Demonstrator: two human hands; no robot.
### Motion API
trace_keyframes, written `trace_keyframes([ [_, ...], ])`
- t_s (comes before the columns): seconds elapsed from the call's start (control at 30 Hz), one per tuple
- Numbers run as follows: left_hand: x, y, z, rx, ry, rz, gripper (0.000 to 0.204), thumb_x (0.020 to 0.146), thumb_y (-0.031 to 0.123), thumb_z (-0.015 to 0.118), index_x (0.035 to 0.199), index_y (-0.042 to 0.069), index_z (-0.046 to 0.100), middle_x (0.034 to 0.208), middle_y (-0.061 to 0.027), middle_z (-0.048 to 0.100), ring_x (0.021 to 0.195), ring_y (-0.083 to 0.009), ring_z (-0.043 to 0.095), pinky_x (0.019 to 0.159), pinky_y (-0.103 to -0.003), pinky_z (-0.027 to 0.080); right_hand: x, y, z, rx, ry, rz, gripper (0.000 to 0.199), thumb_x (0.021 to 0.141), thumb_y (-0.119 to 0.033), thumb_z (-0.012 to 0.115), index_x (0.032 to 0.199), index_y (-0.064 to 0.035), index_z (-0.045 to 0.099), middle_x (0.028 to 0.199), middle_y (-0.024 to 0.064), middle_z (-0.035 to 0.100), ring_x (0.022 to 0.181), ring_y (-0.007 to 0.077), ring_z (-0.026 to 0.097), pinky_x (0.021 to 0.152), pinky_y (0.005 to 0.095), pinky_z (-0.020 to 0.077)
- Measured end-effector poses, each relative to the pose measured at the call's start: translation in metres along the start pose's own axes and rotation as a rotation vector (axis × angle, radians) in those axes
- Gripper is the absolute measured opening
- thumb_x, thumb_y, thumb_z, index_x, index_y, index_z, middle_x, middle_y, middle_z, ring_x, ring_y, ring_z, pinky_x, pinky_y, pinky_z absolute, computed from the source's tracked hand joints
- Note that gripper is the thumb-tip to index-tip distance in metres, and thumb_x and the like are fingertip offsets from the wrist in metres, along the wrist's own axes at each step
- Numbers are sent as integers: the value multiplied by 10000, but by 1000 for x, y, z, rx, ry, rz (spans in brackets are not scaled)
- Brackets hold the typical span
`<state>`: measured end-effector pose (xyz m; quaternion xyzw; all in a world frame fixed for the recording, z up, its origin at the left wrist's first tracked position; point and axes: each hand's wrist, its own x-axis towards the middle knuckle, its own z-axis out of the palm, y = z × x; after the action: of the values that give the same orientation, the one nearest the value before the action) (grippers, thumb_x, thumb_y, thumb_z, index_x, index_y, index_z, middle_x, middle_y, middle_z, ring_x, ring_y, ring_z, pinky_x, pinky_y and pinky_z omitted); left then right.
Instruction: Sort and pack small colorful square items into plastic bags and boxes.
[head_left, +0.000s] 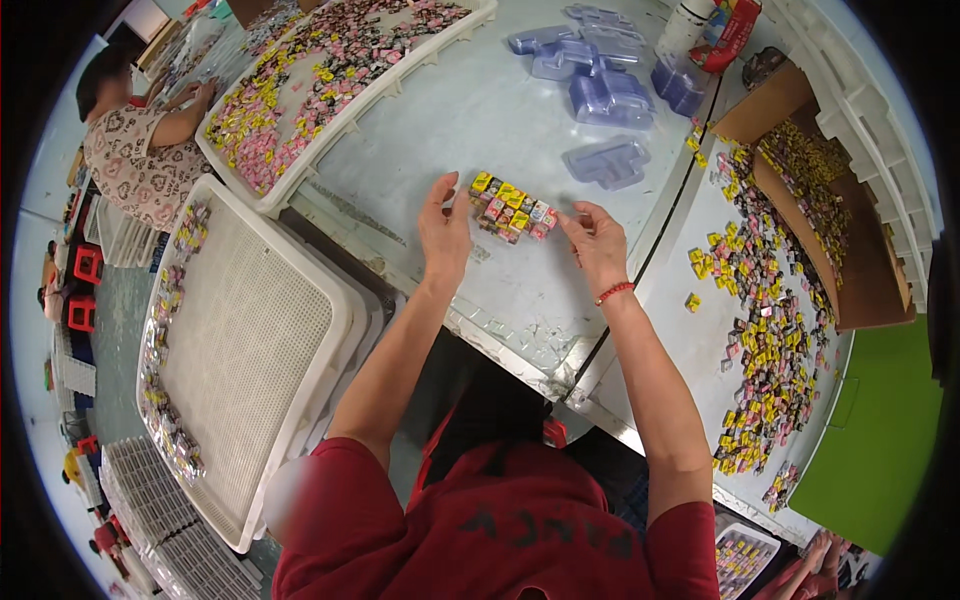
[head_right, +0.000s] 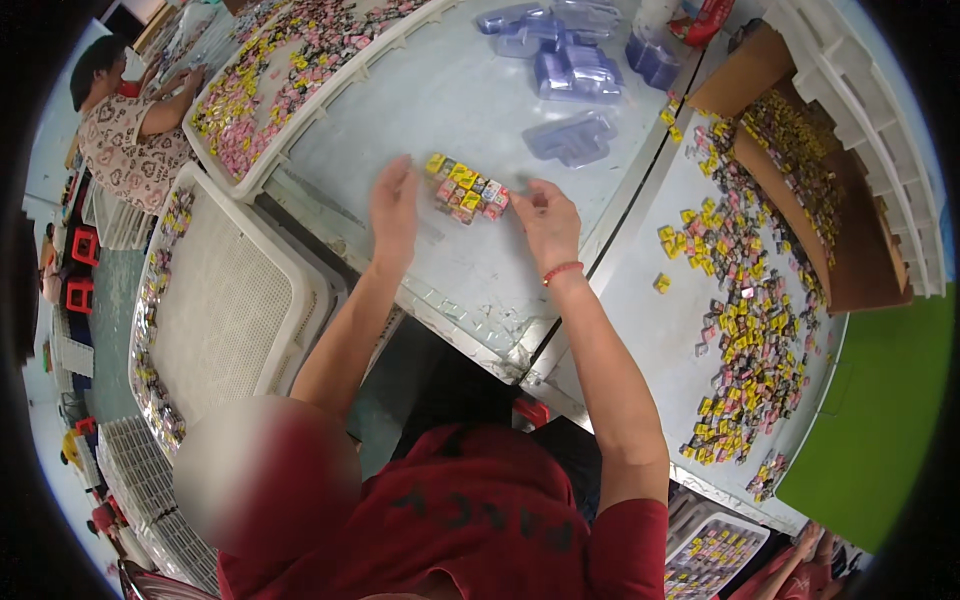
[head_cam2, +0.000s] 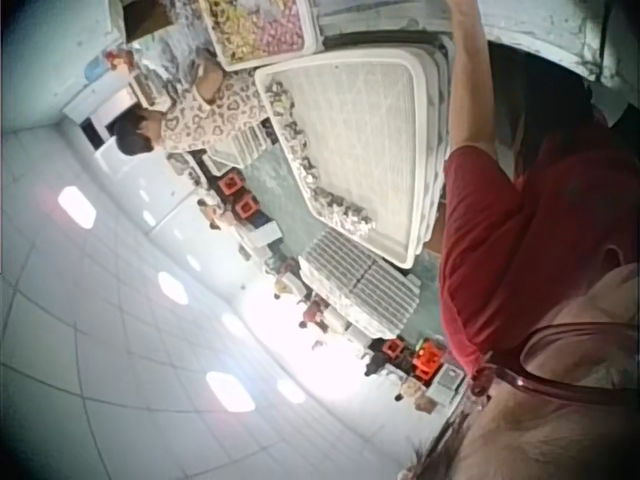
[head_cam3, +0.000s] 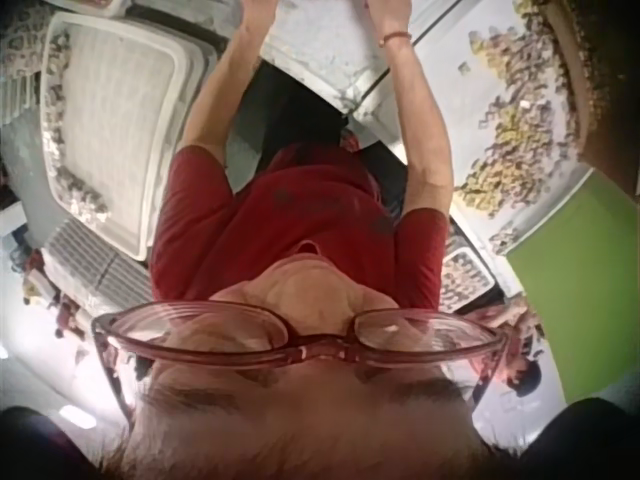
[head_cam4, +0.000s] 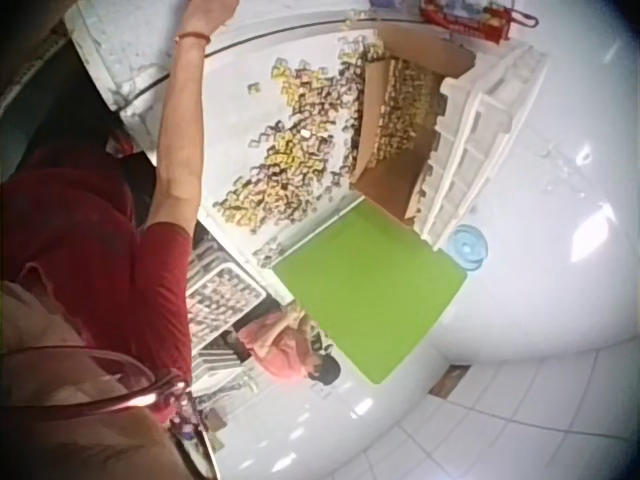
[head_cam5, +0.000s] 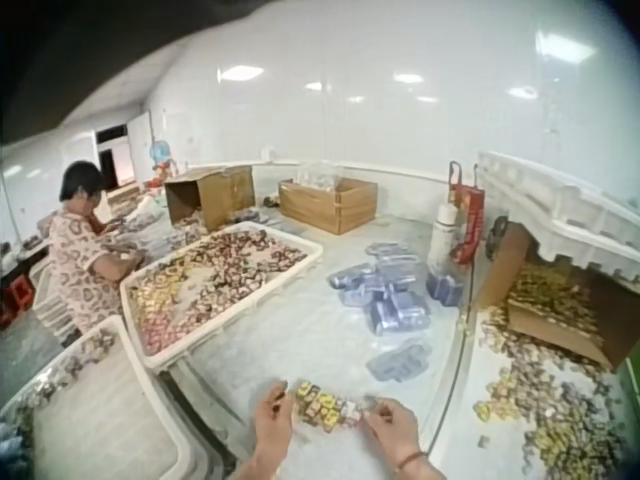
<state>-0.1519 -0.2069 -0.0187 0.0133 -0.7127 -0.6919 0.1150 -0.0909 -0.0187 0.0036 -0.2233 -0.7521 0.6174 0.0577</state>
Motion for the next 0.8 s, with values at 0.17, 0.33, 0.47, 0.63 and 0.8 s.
trace_keyframes([
  [0.17,-4,21,2,141,70,281,247,884,83,577,1124,31,600,1033,-91,628,859,-199,585,751,-310,462,-41,12,-32,-323,107,-227,280,862,-158,646,1093,-5,609,813,58,612,607,123,574,566,265,470],
  [0.33,-23,59,68,363,-418,615,188,856,84,602,1028,10,628,1050,-127,632,934,-295,600,813,-355,473,-110,36,-69,-433,201,-369,189,862,-81,612,1038,-12,620,883,130,630,709,221,623,666,314,500],
  [0.47,-12,48,156,590,-507,912,220,763,117,692,960,33,643,904,-123,632,883,-315,593,807,-395,478,-143,52,-85,-454,287,-531,145,847,-24,602,991,-10,616,936,158,623,815,296,620,719,345,503],
  [0.63,15,-10,193,802,-554,997,199,752,189,700,890,49,674,858,-123,628,862,-312,592,786,-402,475,-164,61,-98,-363,244,-519,225,789,41,614,1008,-13,627,989,162,618,935,344,584,800,382,495],
  [0.8,35,-14,184,743,-616,866,125,753,194,699,787,73,694,823,-149,632,788,-341,601,710,-433,476,-159,68,-96,-303,235,-583,223,790,22,622,1010,-13,632,1002,156,614,965,337,575,818,378,487],
])
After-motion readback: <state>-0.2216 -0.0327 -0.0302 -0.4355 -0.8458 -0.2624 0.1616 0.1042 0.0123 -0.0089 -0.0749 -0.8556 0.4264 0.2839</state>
